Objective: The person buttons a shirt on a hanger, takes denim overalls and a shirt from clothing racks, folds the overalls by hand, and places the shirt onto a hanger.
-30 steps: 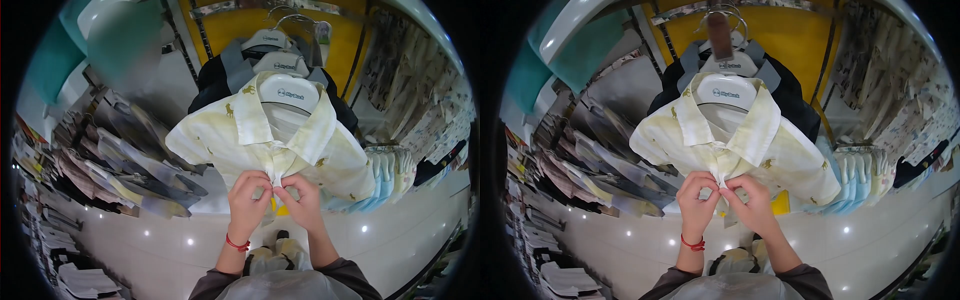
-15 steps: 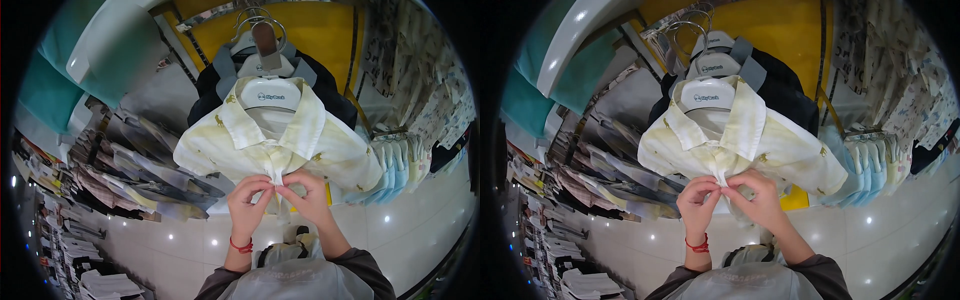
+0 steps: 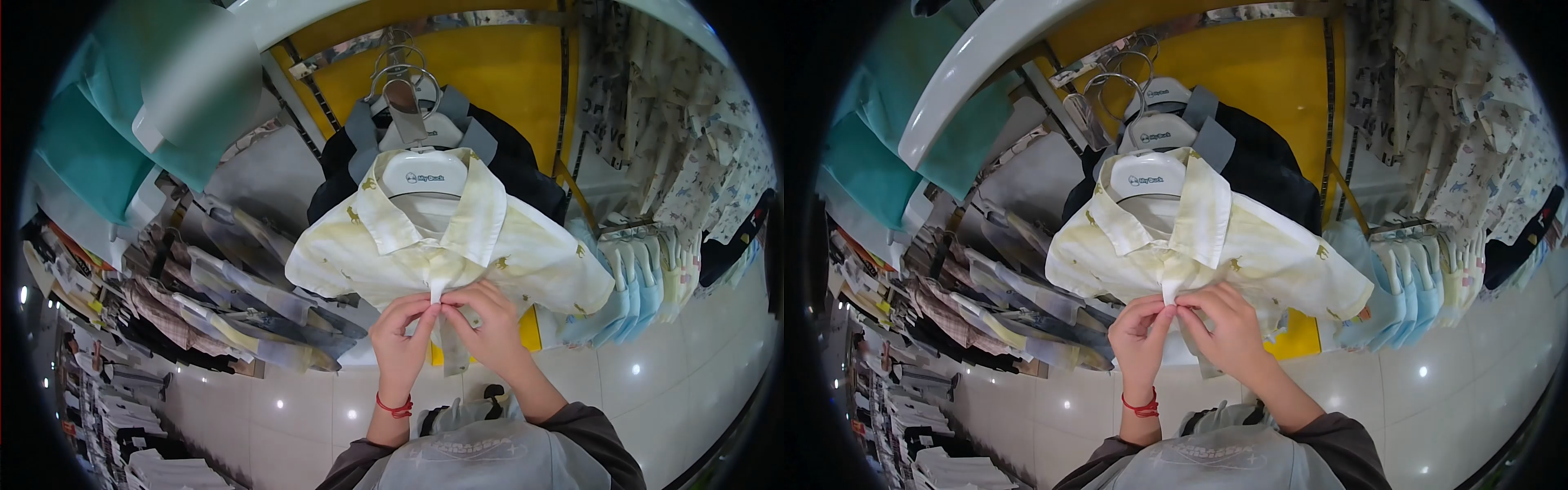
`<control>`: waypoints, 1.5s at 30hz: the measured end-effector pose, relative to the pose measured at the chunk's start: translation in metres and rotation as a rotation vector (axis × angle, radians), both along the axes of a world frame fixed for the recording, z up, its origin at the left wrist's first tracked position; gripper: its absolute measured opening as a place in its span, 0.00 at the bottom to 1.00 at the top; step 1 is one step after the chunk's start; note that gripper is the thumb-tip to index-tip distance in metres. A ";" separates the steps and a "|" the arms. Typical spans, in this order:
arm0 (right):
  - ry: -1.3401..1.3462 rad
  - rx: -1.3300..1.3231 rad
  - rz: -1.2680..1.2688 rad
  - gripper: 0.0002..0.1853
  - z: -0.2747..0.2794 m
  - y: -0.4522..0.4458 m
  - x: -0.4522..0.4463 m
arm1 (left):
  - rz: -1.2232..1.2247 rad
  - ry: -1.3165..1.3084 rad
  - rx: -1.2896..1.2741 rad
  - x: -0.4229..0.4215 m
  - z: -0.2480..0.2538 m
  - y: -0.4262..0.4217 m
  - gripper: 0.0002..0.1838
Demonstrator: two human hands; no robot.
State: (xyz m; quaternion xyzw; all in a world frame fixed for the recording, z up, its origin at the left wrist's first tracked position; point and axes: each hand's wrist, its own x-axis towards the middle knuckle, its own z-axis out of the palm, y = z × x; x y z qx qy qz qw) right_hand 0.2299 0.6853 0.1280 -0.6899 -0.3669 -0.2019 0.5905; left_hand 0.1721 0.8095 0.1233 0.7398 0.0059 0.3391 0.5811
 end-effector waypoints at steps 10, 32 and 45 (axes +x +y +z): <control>0.193 0.068 0.078 0.07 0.003 -0.004 -0.005 | 0.005 -0.124 -0.055 0.004 -0.005 -0.007 0.05; 0.015 0.127 0.049 0.07 -0.004 -0.007 -0.013 | -0.141 -0.058 -0.289 0.001 -0.013 -0.010 0.04; -0.008 0.060 -0.010 0.09 -0.023 -0.011 -0.005 | -0.133 -0.030 -0.345 -0.001 -0.014 -0.027 0.05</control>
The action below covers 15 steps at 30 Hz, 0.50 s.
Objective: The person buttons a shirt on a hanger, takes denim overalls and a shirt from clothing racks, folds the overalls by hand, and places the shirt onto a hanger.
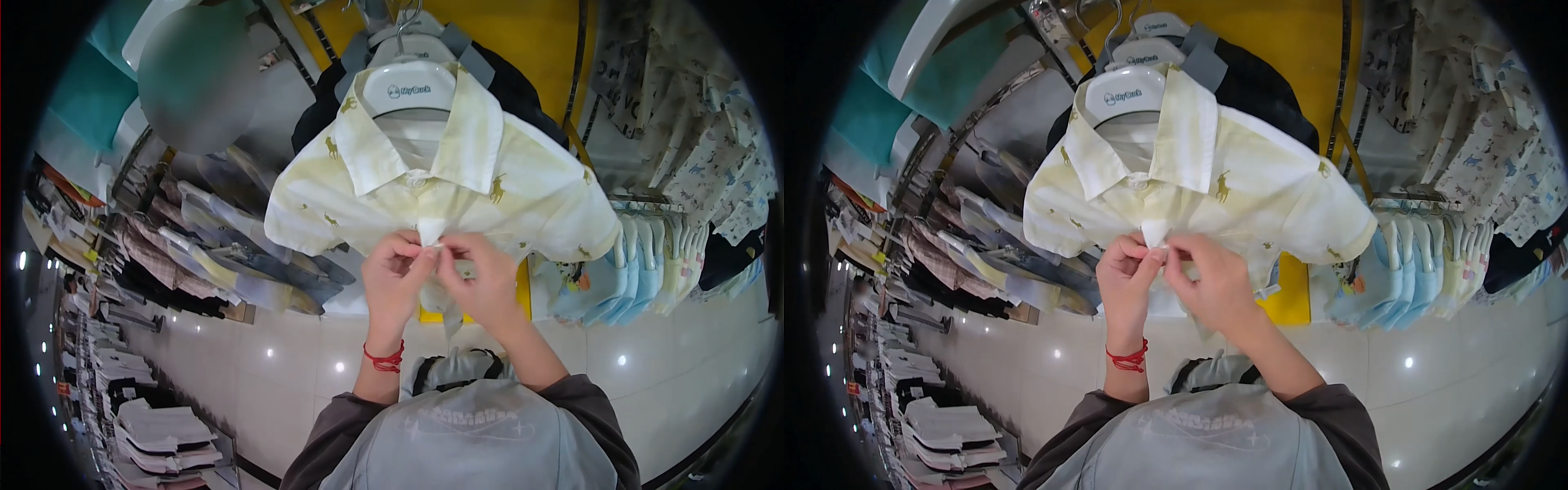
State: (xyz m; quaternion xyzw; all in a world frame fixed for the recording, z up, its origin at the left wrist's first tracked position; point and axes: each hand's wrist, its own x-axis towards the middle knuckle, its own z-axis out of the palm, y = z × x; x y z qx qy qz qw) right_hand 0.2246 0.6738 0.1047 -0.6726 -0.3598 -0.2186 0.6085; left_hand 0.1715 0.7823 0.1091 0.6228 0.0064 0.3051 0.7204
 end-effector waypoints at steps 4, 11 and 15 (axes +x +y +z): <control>0.059 0.006 0.095 0.09 -0.002 -0.005 0.006 | -0.019 -0.019 0.040 -0.003 0.000 -0.008 0.05; 0.136 0.022 0.281 0.07 -0.008 -0.015 0.017 | -0.058 0.071 0.072 -0.002 -0.001 -0.004 0.06; 0.534 0.255 0.580 0.07 -0.006 -0.016 0.015 | -0.015 0.019 0.162 -0.002 -0.018 -0.002 0.10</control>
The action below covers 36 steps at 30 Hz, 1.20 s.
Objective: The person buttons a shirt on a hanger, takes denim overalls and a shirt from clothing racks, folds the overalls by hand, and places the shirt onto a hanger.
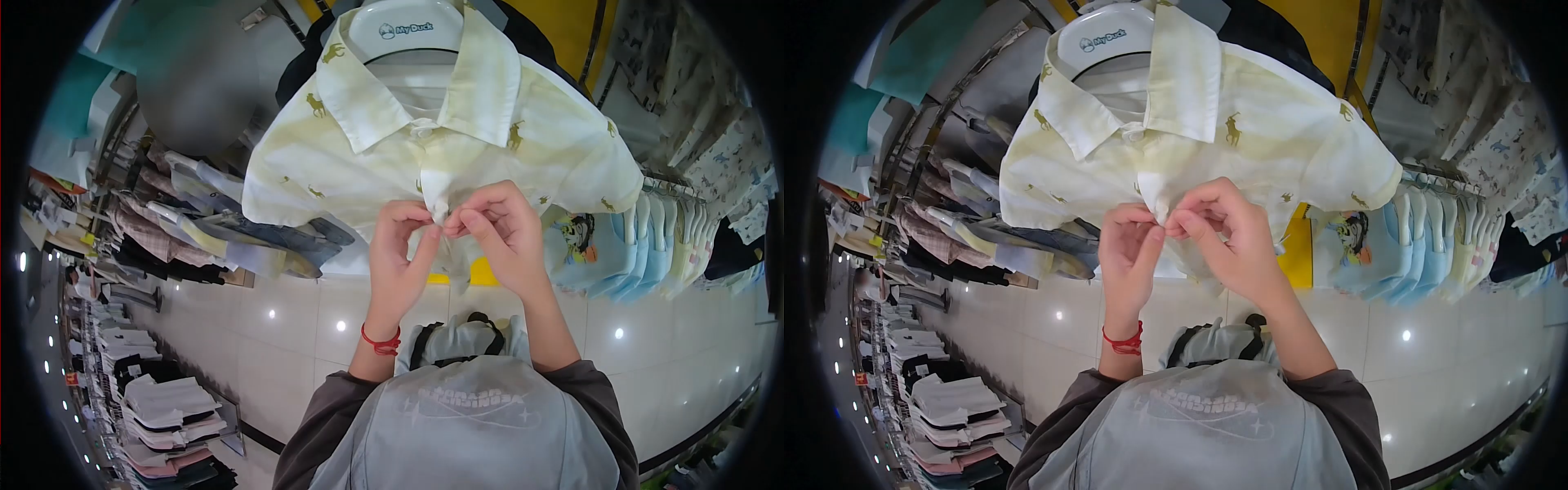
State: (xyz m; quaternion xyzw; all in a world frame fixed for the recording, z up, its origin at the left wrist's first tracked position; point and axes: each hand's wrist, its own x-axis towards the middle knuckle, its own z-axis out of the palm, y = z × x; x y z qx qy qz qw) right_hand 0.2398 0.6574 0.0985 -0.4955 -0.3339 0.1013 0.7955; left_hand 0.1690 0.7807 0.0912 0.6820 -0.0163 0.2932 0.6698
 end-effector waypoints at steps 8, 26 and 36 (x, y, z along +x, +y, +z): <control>0.054 -0.143 -0.161 0.09 -0.040 0.013 0.014 | 0.019 0.137 -0.060 0.002 -0.036 0.008 0.13; -0.271 -0.485 -0.502 0.17 -0.058 0.045 0.030 | 0.348 0.049 0.668 0.063 -0.061 0.024 0.09; -0.137 -0.358 -0.277 0.05 -0.064 0.030 0.034 | 0.546 -0.001 0.653 0.048 -0.068 0.028 0.28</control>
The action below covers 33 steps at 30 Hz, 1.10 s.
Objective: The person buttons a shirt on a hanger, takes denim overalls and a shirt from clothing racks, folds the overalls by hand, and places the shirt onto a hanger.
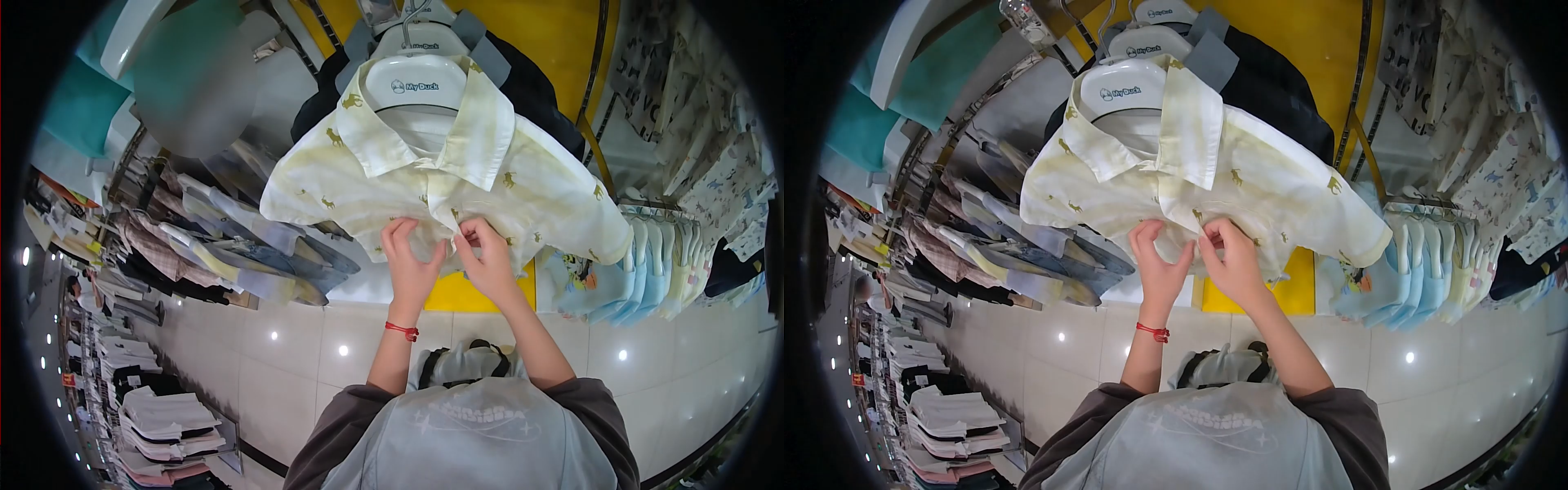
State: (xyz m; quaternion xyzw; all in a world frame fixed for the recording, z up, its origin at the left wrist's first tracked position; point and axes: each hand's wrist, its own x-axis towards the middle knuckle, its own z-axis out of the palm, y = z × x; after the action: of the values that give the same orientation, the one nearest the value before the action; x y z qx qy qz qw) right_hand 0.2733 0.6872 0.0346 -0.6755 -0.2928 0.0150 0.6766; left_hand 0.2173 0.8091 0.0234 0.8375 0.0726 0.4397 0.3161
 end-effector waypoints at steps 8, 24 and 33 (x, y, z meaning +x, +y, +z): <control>0.253 0.111 0.232 0.04 0.004 -0.026 -0.013 | 0.152 -0.026 0.183 0.009 0.005 -0.020 0.29; 0.126 -0.028 0.296 0.06 0.022 -0.030 -0.054 | -0.246 0.008 -0.455 -0.061 0.014 -0.021 0.10; -0.022 0.018 0.226 0.06 0.022 -0.004 -0.077 | -0.218 0.131 -0.286 -0.093 0.036 -0.002 0.06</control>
State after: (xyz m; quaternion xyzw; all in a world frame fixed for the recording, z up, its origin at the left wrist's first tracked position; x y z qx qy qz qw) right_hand 0.1968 0.6832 0.0566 -0.6321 -0.3745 0.0810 0.6735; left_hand 0.1243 0.8072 0.0594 0.8139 0.0633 0.3326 0.4722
